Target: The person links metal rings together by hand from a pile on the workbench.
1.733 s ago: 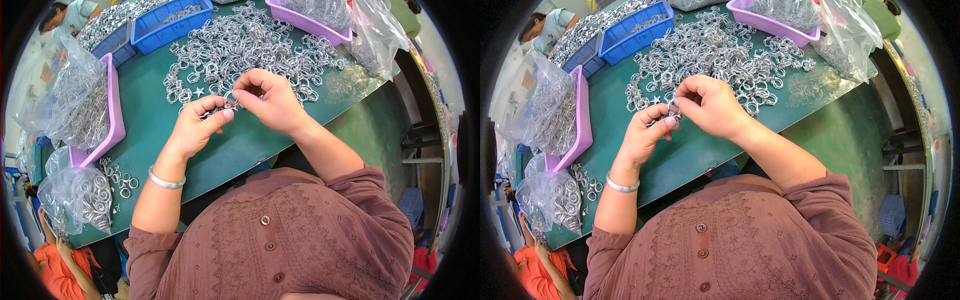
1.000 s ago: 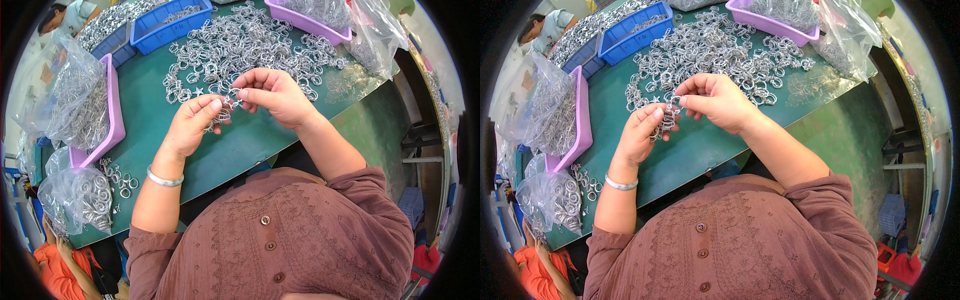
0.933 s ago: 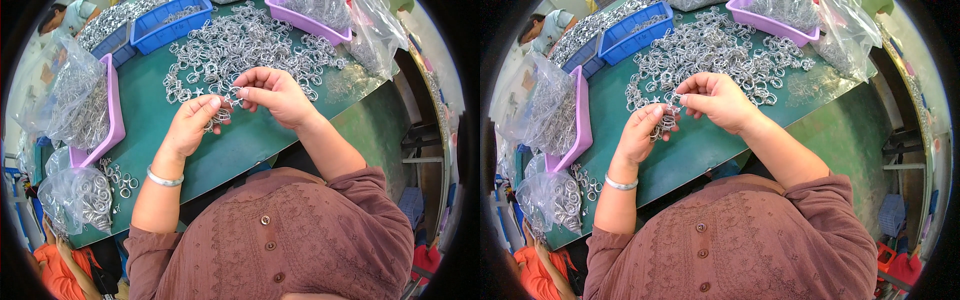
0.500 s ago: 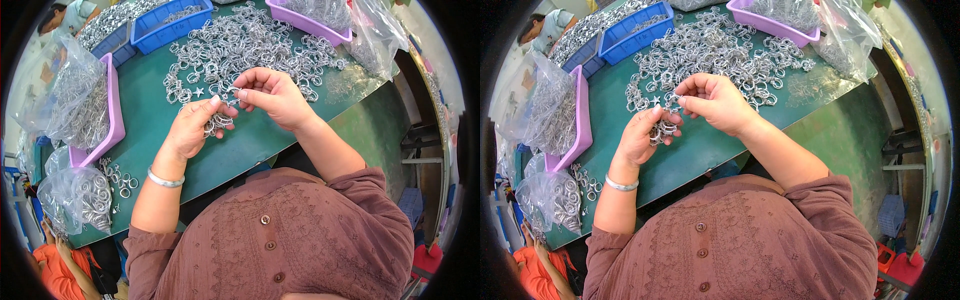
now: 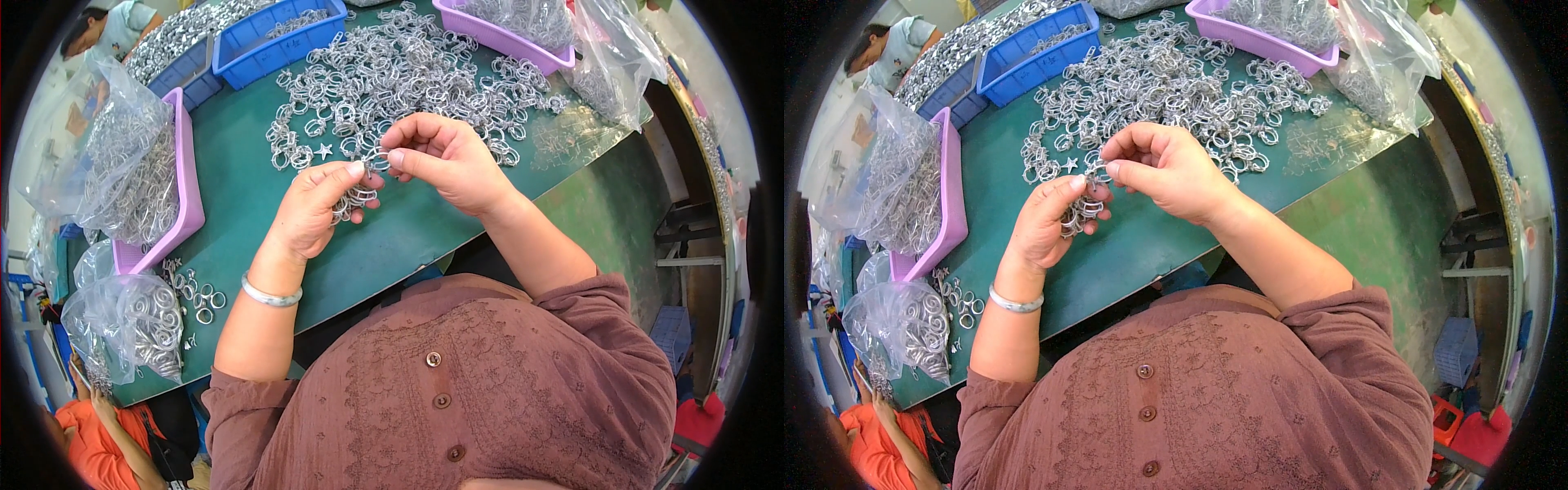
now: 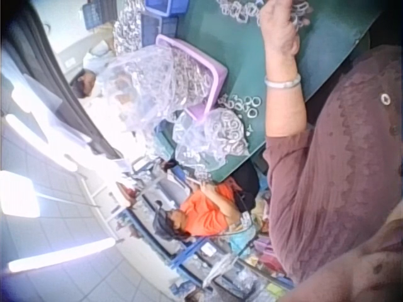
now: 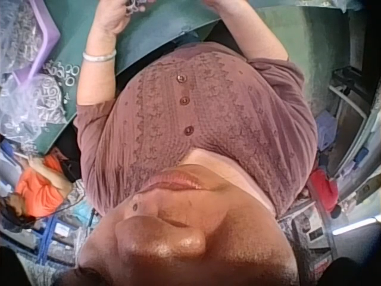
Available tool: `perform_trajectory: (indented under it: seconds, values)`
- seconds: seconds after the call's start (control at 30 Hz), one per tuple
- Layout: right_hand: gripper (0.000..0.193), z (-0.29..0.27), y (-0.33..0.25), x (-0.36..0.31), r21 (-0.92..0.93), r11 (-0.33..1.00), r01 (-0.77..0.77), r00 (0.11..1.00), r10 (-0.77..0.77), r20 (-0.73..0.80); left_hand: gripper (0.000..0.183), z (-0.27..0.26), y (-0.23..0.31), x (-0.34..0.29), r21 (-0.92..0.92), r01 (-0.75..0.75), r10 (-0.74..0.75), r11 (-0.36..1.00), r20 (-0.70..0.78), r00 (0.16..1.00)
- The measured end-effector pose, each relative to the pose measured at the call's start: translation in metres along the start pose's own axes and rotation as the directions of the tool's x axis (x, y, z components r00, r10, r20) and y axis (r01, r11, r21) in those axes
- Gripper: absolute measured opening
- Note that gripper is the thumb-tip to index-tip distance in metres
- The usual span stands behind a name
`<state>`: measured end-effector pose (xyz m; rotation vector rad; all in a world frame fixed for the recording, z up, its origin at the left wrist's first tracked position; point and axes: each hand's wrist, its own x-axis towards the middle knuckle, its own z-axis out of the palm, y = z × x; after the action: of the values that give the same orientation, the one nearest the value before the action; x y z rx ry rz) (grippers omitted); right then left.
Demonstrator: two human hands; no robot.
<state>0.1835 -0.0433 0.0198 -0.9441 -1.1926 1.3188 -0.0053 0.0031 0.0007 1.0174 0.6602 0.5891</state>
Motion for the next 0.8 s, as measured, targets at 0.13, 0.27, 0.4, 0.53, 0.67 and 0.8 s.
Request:
perform_trajectory:
  seconds: [0.13,0.27,0.4,0.53,0.67,0.8]
  values:
    - [0.016,-0.001,0.0023,0.0001,-0.02,1.0,-0.001,1.0,0.001,-0.006,0.024,-0.0008,-0.0011,0.0002,0.026,-0.027,0.027,0.999,-0.012,1.0]
    - [0.015,-0.0008,0.0034,-0.0001,-0.019,1.0,0.002,1.0,-0.003,-0.006,0.023,-0.0025,-0.0019,0.0001,0.018,-0.031,0.031,0.999,0.0,1.0]
    - [0.014,-0.0023,0.0048,-0.0001,-0.027,1.0,0.001,1.0,-0.002,-0.013,0.022,-0.0004,-0.0017,0.0005,0.036,-0.037,0.038,0.999,-0.006,0.999]
    - [0.014,-0.0035,0.0063,0.0003,-0.022,1.0,-0.005,1.0,0.004,-0.009,0.016,0.0009,-0.0046,0.0021,0.259,-0.177,0.195,0.949,-0.045,0.98]
    - [0.015,-0.004,0.0068,0.0,-0.033,0.999,-0.017,1.0,0.016,-0.025,0.011,-0.0006,-0.0071,0.0041,0.582,-0.453,0.525,0.675,0.051,0.849]
    - [0.019,-0.0053,0.008,-0.0003,-0.017,1.0,-0.005,1.0,0.004,-0.022,0.013,0.0015,-0.0074,0.006,0.694,-0.536,0.644,0.48,0.137,0.753]
